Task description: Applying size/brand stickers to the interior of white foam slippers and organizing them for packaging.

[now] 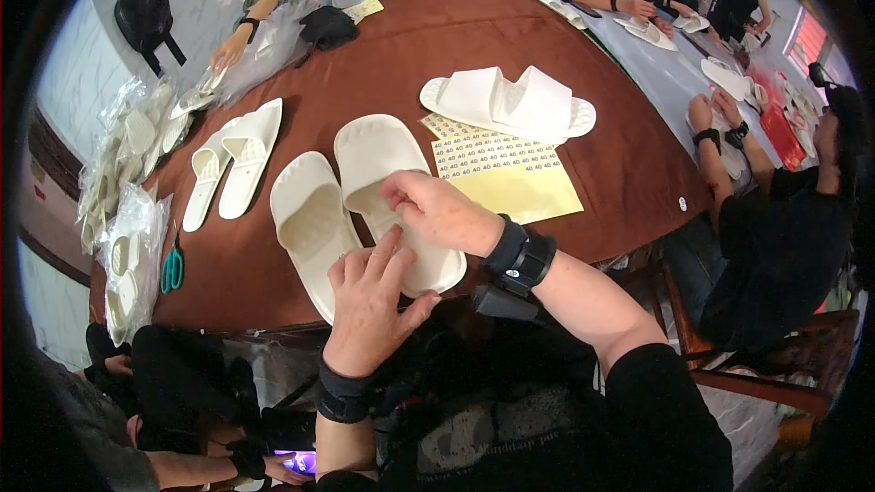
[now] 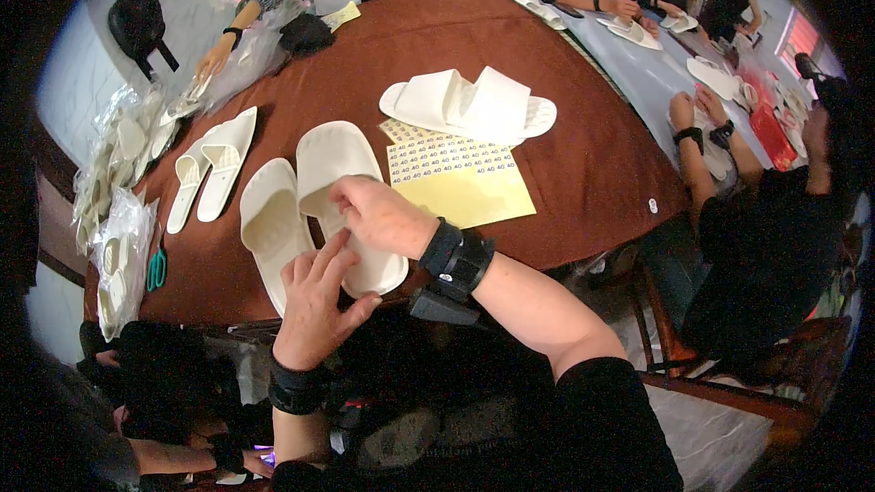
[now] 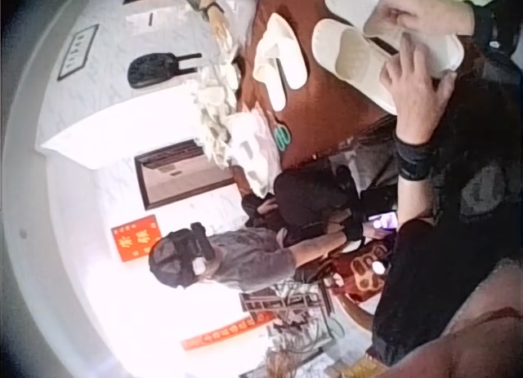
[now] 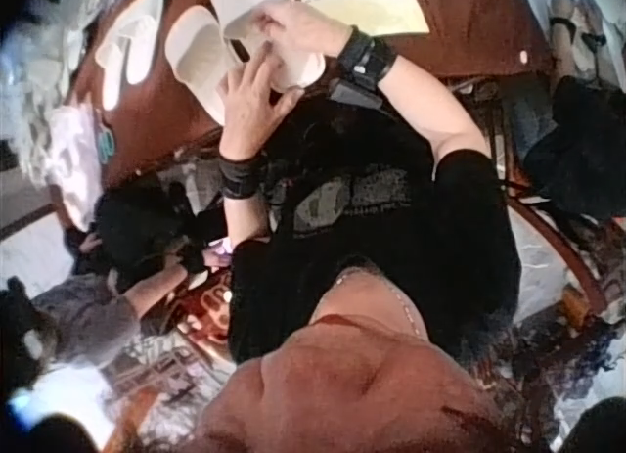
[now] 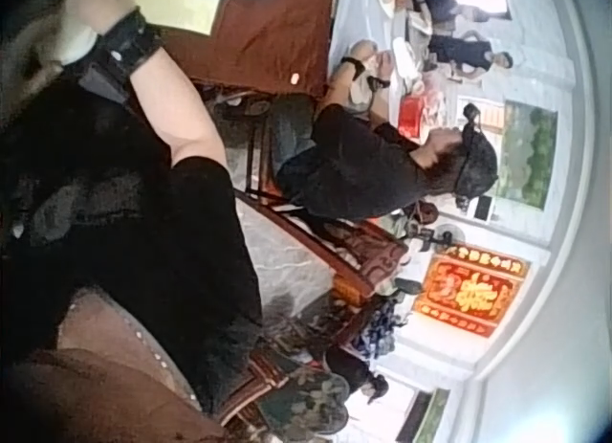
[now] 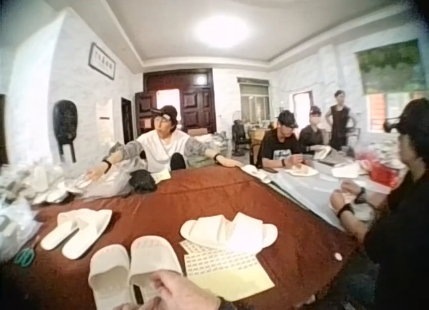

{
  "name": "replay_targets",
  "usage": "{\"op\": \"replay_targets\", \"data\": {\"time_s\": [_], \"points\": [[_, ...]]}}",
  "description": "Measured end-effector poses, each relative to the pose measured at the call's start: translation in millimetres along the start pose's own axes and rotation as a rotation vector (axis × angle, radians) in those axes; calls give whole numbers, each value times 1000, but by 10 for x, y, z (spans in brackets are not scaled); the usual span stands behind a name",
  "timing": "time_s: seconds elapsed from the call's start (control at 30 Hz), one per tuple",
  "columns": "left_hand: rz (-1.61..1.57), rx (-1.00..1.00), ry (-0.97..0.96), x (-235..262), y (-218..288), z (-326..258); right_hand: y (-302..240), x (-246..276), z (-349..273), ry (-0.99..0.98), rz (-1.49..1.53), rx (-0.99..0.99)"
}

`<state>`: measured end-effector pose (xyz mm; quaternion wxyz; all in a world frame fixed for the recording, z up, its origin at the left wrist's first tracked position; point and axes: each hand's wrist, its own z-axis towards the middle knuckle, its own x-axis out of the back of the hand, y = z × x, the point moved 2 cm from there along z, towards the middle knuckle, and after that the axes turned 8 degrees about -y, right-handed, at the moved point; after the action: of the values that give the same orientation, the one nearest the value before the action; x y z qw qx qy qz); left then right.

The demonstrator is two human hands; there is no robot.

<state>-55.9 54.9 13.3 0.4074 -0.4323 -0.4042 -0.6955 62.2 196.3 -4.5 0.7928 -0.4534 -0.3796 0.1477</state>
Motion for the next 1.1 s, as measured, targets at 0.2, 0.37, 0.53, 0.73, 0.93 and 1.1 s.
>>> {"op": "replay_targets", "data": {"time_s": [0.2, 0.37, 0.53, 0.73, 0.93, 1.1], "points": [[49, -13, -53, 10, 34, 104, 2, -2, 4, 21, -30, -20], [62, -21, -52, 2, 11, 138, 20, -12, -9, 50, -53, 1], [56, -21, -44, -20, 14, 136, 59, -32, 4, 81, -55, 40], [64, -27, -1, -55, 12, 118, 84, -35, 24, 105, -38, 50], [-6, 38, 18, -58, -28, 73, 68, 3, 2, 106, 39, 23], [-34, 64, 9, -44, -46, 98, 36, 30, -21, 118, 14, 42]]}}
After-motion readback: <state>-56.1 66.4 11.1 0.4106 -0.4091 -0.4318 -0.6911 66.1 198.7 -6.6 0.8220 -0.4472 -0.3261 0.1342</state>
